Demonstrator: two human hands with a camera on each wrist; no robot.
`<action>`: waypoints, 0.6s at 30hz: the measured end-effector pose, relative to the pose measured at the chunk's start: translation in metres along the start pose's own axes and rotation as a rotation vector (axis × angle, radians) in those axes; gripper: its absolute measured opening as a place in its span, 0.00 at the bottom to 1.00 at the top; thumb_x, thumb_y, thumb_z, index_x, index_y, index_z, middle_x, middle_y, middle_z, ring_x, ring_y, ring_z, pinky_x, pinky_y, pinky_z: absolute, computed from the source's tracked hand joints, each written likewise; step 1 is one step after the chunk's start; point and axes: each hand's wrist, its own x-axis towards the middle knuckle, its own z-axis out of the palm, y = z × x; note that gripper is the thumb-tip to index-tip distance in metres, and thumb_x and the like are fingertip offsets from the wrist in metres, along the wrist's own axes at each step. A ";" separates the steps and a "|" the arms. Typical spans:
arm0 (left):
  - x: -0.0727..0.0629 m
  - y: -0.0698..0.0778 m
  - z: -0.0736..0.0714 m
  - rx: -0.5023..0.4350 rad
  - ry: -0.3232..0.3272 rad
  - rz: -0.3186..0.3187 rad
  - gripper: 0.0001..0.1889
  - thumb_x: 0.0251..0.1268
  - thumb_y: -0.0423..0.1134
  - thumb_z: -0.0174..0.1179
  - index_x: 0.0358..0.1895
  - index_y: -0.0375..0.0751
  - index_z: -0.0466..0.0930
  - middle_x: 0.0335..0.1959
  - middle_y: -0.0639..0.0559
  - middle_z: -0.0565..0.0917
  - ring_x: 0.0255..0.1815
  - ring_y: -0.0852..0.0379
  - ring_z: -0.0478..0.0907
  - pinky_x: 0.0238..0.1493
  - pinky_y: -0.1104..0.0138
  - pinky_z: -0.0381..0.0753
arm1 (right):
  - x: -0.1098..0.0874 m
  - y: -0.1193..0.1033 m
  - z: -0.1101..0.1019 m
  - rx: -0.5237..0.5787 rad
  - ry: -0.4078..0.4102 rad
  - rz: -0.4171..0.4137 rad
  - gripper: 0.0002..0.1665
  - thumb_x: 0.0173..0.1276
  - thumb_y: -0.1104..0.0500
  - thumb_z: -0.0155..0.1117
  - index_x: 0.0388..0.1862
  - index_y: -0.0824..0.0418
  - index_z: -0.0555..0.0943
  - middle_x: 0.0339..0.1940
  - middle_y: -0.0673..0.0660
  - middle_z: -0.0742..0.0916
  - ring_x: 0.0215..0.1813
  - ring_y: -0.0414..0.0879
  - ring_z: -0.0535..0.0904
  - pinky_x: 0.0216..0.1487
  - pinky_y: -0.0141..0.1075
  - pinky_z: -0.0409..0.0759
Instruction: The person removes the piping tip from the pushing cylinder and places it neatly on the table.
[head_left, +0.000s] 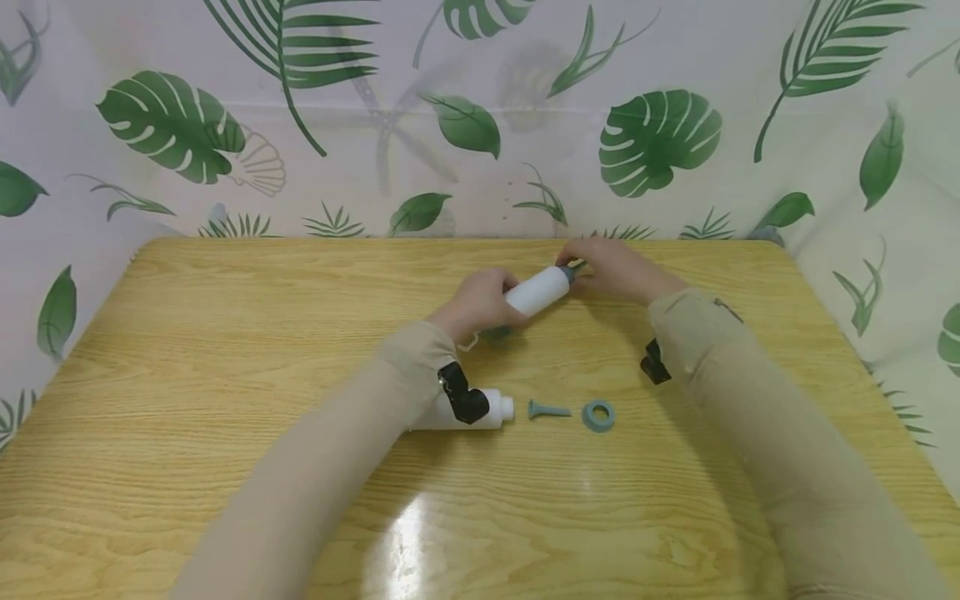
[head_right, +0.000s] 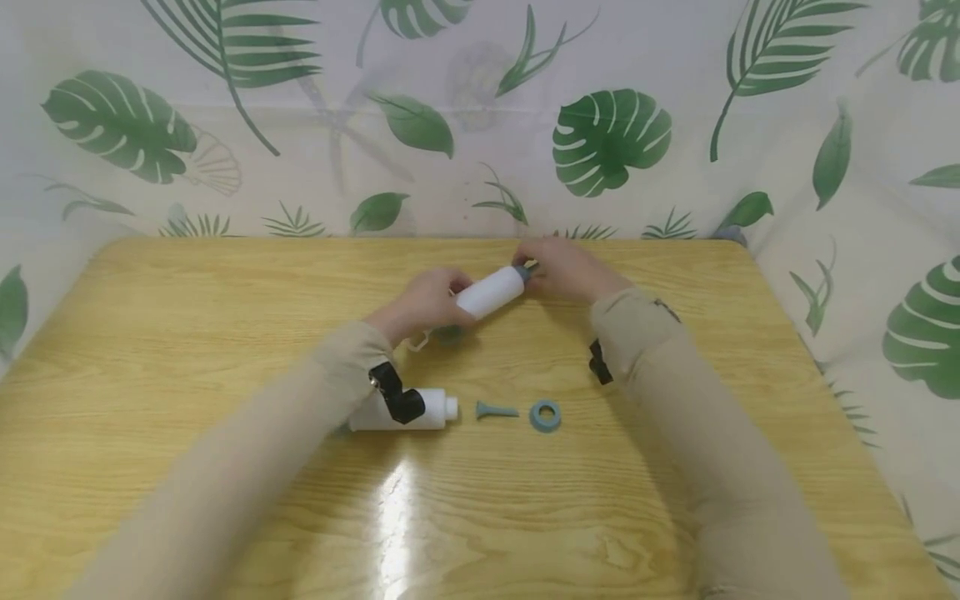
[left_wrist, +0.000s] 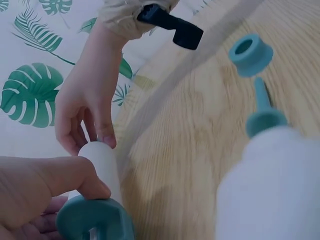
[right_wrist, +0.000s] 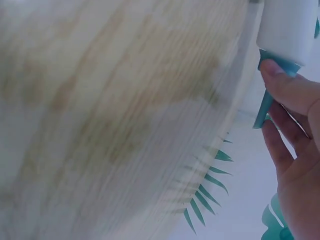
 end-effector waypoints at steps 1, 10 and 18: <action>-0.001 -0.001 -0.002 0.011 -0.006 0.009 0.23 0.53 0.36 0.68 0.53 0.32 0.77 0.50 0.43 0.80 0.49 0.50 0.76 0.50 0.64 0.75 | -0.001 -0.001 0.000 0.014 0.004 -0.001 0.20 0.59 0.65 0.71 0.50 0.66 0.78 0.49 0.61 0.83 0.53 0.57 0.77 0.56 0.51 0.73; -0.010 -0.014 -0.021 0.112 -0.008 0.133 0.23 0.50 0.32 0.69 0.53 0.35 0.77 0.50 0.44 0.79 0.50 0.51 0.74 0.52 0.62 0.74 | -0.011 -0.013 0.002 0.129 0.071 -0.025 0.21 0.57 0.63 0.73 0.48 0.64 0.78 0.48 0.59 0.84 0.53 0.54 0.78 0.56 0.49 0.74; -0.019 -0.021 -0.032 0.166 0.029 0.229 0.23 0.46 0.30 0.69 0.50 0.35 0.79 0.47 0.46 0.80 0.49 0.51 0.74 0.53 0.61 0.73 | -0.020 -0.030 0.003 0.255 0.116 -0.011 0.21 0.58 0.63 0.73 0.49 0.62 0.77 0.48 0.56 0.82 0.54 0.52 0.78 0.58 0.46 0.74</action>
